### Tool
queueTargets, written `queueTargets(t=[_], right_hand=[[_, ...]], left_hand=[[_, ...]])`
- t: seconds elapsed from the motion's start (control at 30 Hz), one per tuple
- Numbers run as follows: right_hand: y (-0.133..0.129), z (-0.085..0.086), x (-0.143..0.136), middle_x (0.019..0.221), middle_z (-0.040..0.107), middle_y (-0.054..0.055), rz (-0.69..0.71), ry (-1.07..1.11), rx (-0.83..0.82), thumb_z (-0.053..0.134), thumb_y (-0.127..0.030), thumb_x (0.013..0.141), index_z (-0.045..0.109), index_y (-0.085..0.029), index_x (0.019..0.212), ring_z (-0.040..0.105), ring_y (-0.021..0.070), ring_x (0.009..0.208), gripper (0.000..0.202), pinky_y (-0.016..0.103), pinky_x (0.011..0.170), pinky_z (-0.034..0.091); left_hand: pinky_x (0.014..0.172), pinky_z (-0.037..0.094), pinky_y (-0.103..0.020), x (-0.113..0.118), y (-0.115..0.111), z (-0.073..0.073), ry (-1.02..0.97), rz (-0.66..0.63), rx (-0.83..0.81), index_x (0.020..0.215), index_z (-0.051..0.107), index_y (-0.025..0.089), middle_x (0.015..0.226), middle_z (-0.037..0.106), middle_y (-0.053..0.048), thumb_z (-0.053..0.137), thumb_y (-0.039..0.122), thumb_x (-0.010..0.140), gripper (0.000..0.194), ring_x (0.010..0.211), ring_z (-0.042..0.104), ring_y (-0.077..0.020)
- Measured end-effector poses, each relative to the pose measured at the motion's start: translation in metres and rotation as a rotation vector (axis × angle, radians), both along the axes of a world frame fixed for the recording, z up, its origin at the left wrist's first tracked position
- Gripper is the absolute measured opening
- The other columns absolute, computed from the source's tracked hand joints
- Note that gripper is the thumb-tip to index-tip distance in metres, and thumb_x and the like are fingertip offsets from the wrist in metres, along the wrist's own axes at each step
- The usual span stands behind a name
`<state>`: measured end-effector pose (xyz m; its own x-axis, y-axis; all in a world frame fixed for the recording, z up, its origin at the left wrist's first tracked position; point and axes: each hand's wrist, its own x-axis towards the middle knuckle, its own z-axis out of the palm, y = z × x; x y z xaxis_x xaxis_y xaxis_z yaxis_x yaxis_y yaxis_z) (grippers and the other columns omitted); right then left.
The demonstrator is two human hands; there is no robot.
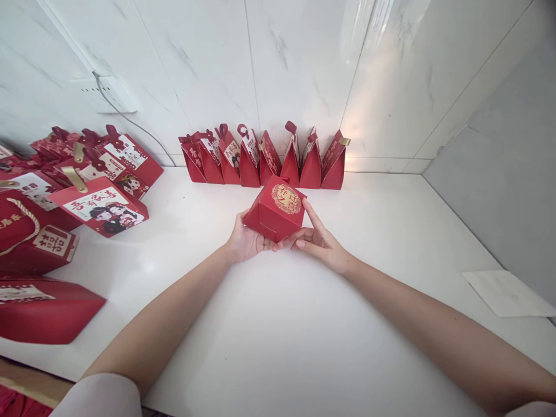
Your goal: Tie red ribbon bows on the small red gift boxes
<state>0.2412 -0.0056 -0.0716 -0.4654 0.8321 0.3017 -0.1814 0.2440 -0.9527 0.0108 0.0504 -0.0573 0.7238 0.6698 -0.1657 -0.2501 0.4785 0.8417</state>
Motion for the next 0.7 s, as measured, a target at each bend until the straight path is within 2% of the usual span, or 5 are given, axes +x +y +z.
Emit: queueTargets(t=[0.17, 0.33, 0.57, 0.7], right_hand=[[-0.002, -0.004, 0.001, 0.109, 0.061, 0.005, -0.067, -0.167, 0.314, 0.059, -0.029, 0.092, -0.002, -0.038, 0.154, 0.062, 0.0181, 0.084, 0.087, 0.039, 0.082, 0.053], [-0.002, -0.008, 0.002, 0.113, 0.06, 0.006, -0.128, -0.291, 0.551, 0.056, -0.023, 0.092, 0.006, -0.038, 0.154, 0.06, 0.019, 0.087, 0.082, 0.039, 0.082, 0.054], [-0.004, -0.011, 0.0, 0.114, 0.057, 0.006, -0.122, -0.324, 0.566, 0.054, -0.025, 0.093, 0.005, -0.04, 0.154, 0.061, 0.0188, 0.085, 0.079, 0.04, 0.081, 0.056], [-0.006, -0.006, -0.001, 0.125, 0.049, 0.009, -0.14, -0.334, 0.527, 0.054, -0.029, 0.094, 0.007, -0.04, 0.154, 0.059, 0.0206, 0.095, 0.076, 0.041, 0.084, 0.055]], left_hand=[[0.075, 0.048, -0.04, 0.0, -0.002, -0.001, -0.055, 0.031, 0.01, 0.116, 0.062, 0.014, 0.097, 0.073, -0.017, 0.039, 0.074, 0.077, 0.075, 0.081, 0.067, -0.0299], [0.078, 0.05, -0.044, 0.0, -0.004, 0.0, -0.092, 0.1, -0.023, 0.12, 0.061, 0.016, 0.119, 0.066, -0.016, 0.039, 0.066, 0.082, 0.066, 0.099, 0.063, -0.0332], [0.082, 0.05, -0.048, -0.001, -0.003, 0.001, -0.139, 0.073, -0.073, 0.121, 0.062, 0.014, 0.127, 0.063, -0.017, 0.043, 0.06, 0.083, 0.063, 0.111, 0.059, -0.0368], [0.092, 0.047, -0.049, 0.0, -0.004, 0.003, -0.183, 0.089, -0.066, 0.122, 0.061, 0.014, 0.126, 0.064, -0.016, 0.043, 0.06, 0.083, 0.063, 0.118, 0.056, -0.0371]])
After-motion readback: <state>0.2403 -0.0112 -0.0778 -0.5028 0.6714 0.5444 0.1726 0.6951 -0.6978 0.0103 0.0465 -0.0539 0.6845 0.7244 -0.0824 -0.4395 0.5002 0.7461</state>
